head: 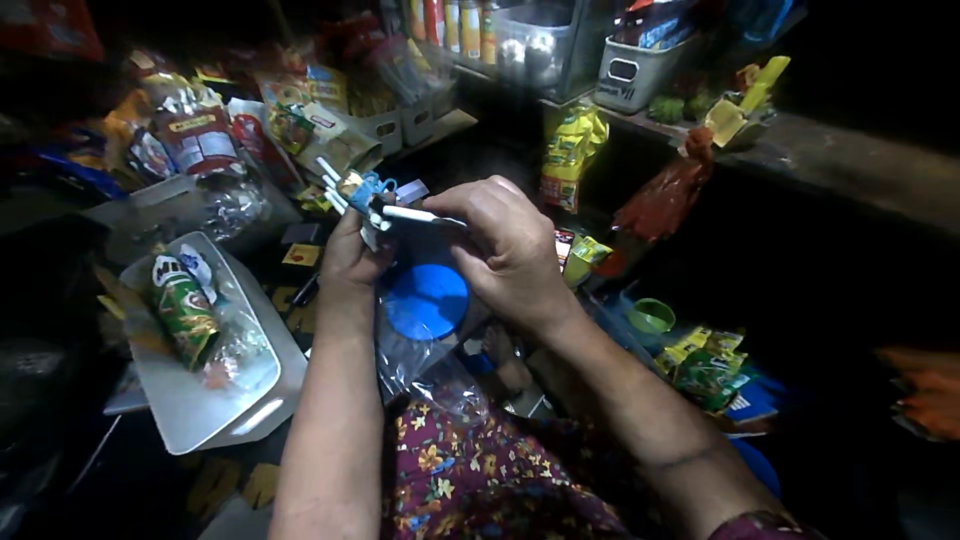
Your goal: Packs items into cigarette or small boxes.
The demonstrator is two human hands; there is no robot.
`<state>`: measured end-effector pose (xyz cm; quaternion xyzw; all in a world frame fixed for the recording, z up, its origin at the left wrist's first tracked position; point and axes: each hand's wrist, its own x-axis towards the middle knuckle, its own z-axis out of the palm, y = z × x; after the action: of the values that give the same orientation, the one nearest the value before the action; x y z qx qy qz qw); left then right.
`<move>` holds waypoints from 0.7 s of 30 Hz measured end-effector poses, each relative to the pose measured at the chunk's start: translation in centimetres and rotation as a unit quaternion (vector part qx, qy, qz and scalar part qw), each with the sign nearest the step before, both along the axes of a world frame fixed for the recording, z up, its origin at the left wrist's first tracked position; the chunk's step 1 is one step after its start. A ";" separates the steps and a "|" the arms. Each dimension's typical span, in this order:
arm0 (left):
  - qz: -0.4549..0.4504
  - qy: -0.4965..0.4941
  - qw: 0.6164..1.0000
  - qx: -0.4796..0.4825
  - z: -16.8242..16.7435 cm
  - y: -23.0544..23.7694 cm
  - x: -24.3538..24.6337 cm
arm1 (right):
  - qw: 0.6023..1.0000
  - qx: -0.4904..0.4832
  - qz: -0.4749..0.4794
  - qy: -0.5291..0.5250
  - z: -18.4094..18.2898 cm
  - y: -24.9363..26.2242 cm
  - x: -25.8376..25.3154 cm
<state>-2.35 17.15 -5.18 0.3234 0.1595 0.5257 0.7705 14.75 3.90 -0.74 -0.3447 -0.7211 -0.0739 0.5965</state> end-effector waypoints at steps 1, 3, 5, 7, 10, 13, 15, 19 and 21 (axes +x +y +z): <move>-0.008 0.006 1.000 0.022 -0.3 0.3 -0.1 | 1.000 0.011 -0.016 -0.011 0.0 0.2 0.0; 0.008 0.031 0.999 0.026 -0.4 0.5 0.1 | 0.998 0.025 -0.041 -0.031 -0.2 0.5 0.0; 0.036 0.057 0.998 0.002 -0.2 0.3 0.7 | 0.996 0.025 -0.064 -0.053 -0.4 0.6 -0.1; 0.066 0.080 0.994 -0.019 0.0 0.1 1.2 | 0.993 0.026 -0.088 -0.079 -0.6 0.7 -0.1; 0.101 0.117 0.987 -0.031 0.1 -0.1 1.4 | 0.988 0.012 -0.115 -0.104 -0.9 0.3 0.0; 0.122 0.144 0.982 -0.031 0.3 -0.3 1.6 | 0.984 -0.016 -0.131 -0.122 -0.6 -0.4 0.0; 0.119 0.156 0.980 -0.021 0.3 -0.5 1.8 | 0.982 -0.032 -0.139 -0.126 -0.7 -0.2 -0.2; 0.105 0.145 0.983 -0.038 0.3 -0.8 1.9 | 0.989 -0.082 -0.084 -0.091 -1.3 0.3 -0.2; 0.076 0.089 0.992 -0.046 0.1 -0.6 1.6 | 0.992 -0.112 -0.028 -0.053 -1.5 0.2 0.1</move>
<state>-0.73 16.55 -5.09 0.3204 0.2754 0.5436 0.7253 14.82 4.08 -2.28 -0.4249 -0.7453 -0.0272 0.5130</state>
